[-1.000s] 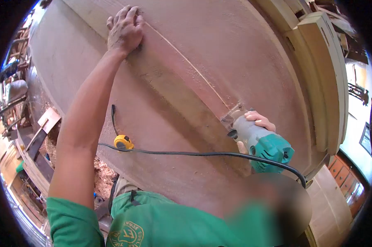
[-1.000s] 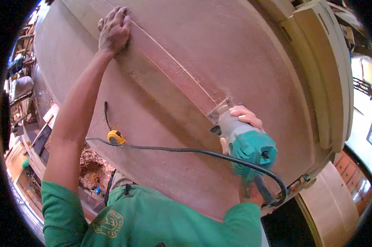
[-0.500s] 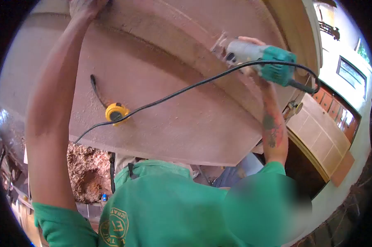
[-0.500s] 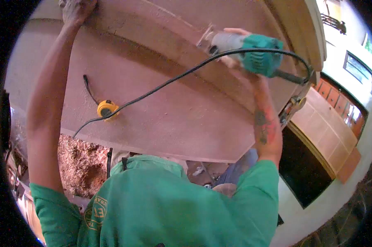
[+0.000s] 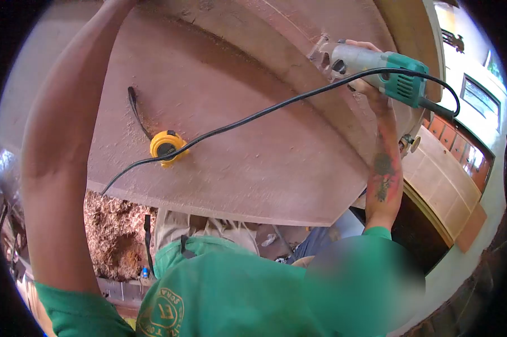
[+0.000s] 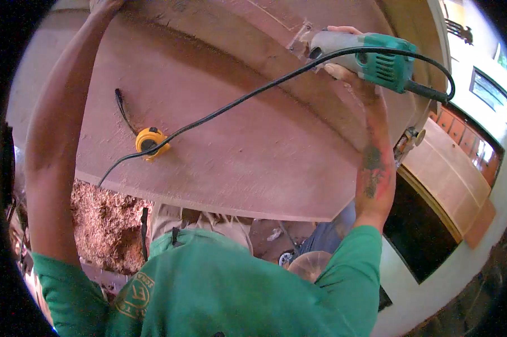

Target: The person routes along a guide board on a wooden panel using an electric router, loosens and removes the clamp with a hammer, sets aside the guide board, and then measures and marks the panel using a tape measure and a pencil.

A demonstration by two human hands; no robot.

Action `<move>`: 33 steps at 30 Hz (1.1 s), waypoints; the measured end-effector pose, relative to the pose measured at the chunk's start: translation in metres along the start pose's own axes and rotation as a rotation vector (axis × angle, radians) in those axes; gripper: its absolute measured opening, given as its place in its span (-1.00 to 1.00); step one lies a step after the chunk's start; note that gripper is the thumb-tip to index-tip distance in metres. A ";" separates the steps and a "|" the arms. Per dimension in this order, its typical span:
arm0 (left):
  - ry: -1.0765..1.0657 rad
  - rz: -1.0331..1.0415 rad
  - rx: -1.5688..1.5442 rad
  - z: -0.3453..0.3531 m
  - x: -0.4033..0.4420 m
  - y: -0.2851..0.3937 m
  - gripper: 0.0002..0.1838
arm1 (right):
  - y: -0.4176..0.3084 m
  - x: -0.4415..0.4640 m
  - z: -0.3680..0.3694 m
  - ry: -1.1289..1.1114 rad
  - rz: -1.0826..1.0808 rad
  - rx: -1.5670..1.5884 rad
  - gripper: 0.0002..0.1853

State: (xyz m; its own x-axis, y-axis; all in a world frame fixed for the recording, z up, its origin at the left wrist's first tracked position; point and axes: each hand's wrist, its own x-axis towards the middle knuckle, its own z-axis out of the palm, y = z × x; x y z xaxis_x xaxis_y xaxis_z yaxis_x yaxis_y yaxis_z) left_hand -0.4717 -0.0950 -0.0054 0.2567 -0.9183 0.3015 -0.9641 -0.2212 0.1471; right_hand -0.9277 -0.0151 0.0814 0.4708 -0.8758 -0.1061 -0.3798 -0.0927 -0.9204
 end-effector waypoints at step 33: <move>-0.608 -0.052 -0.168 -0.042 -0.158 0.142 0.48 | 0.009 -0.006 0.010 0.082 -0.221 0.056 -0.70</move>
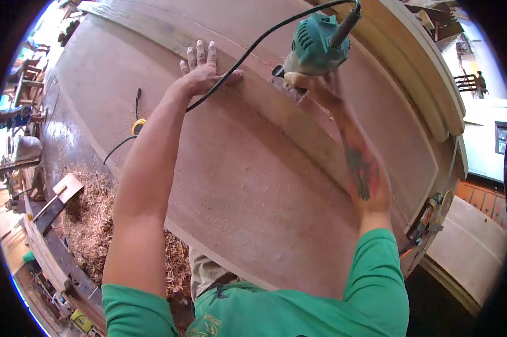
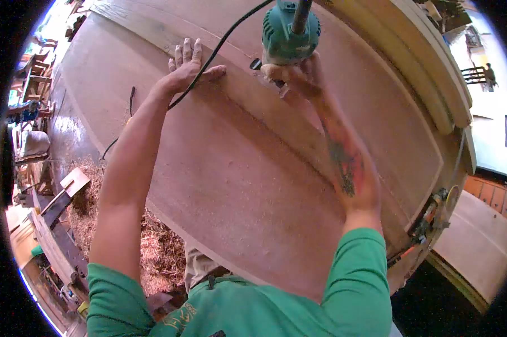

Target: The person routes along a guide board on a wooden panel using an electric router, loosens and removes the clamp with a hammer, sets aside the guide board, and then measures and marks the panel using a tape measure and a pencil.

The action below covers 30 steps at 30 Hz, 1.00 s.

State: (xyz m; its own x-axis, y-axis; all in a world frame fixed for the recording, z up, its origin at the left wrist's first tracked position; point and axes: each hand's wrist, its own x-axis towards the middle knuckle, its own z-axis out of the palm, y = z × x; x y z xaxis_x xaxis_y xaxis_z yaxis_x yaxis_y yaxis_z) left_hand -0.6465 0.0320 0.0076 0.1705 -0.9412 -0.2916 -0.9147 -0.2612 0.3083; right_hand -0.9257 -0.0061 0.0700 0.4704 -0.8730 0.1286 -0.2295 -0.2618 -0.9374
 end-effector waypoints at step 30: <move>-0.096 -0.111 0.256 -0.019 0.003 0.009 0.37 | 0.057 -0.142 -0.118 0.024 0.137 -0.103 -0.53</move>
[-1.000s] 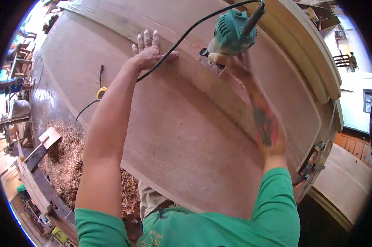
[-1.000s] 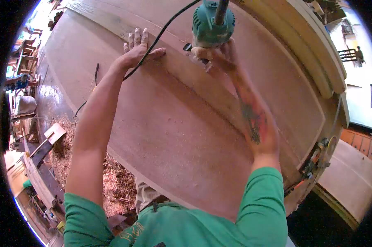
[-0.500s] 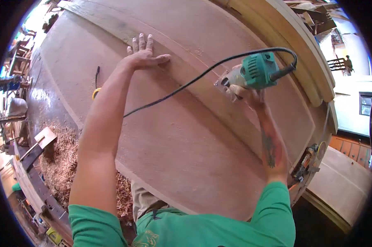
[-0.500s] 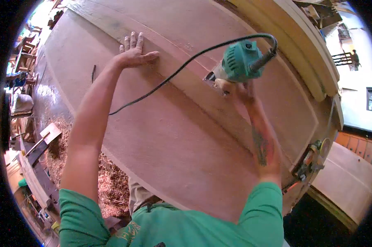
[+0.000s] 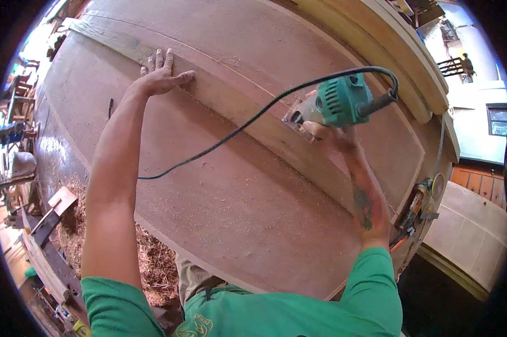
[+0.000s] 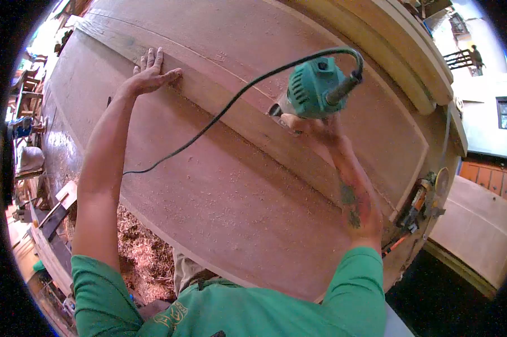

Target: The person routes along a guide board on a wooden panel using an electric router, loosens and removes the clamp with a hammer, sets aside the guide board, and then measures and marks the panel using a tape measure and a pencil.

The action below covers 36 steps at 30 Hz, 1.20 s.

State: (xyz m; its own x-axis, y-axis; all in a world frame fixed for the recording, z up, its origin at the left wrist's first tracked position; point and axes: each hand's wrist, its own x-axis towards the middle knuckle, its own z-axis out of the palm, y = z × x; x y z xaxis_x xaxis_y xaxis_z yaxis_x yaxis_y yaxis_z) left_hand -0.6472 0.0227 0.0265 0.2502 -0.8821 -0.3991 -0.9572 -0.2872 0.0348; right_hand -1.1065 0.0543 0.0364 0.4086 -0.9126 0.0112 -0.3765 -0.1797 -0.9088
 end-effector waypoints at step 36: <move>0.007 -0.160 0.173 -0.007 0.001 0.000 0.30 | 0.025 -0.100 -0.087 -0.044 0.037 0.219 -0.30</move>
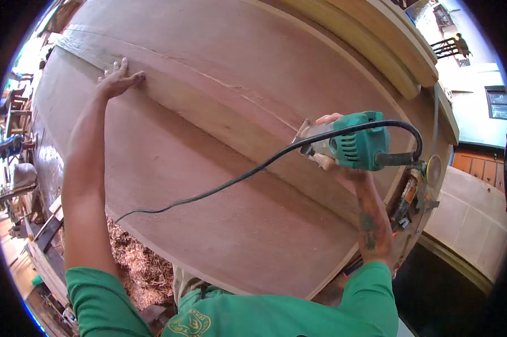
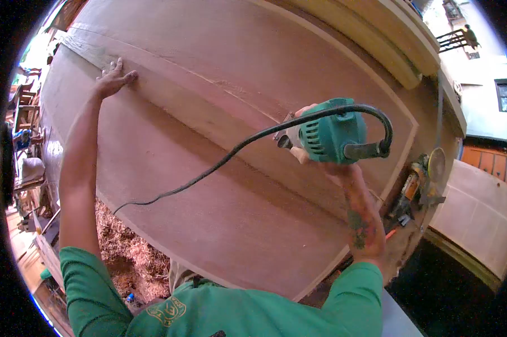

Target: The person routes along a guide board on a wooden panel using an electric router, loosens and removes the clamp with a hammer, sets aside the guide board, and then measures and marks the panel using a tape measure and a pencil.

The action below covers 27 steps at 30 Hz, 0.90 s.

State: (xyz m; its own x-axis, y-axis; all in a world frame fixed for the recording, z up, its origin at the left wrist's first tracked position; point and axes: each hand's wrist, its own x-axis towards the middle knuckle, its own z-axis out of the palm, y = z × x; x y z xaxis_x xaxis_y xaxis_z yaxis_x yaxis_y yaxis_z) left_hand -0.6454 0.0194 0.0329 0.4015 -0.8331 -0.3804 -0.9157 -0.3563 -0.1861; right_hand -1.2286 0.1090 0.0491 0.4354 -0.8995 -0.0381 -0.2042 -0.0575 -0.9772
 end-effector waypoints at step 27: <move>-0.037 0.009 0.179 0.010 0.040 -0.043 0.16 | 0.065 -0.094 -0.101 -0.046 -0.400 -0.077 -0.26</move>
State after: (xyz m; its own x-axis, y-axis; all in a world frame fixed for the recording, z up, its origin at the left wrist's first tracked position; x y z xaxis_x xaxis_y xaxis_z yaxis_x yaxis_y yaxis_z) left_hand -0.5894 0.0060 0.0163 0.3971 -0.8184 -0.4153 -0.9024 -0.2656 -0.3393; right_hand -1.3713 0.1459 0.0103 0.5325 -0.7792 0.3305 -0.0752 -0.4325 -0.8985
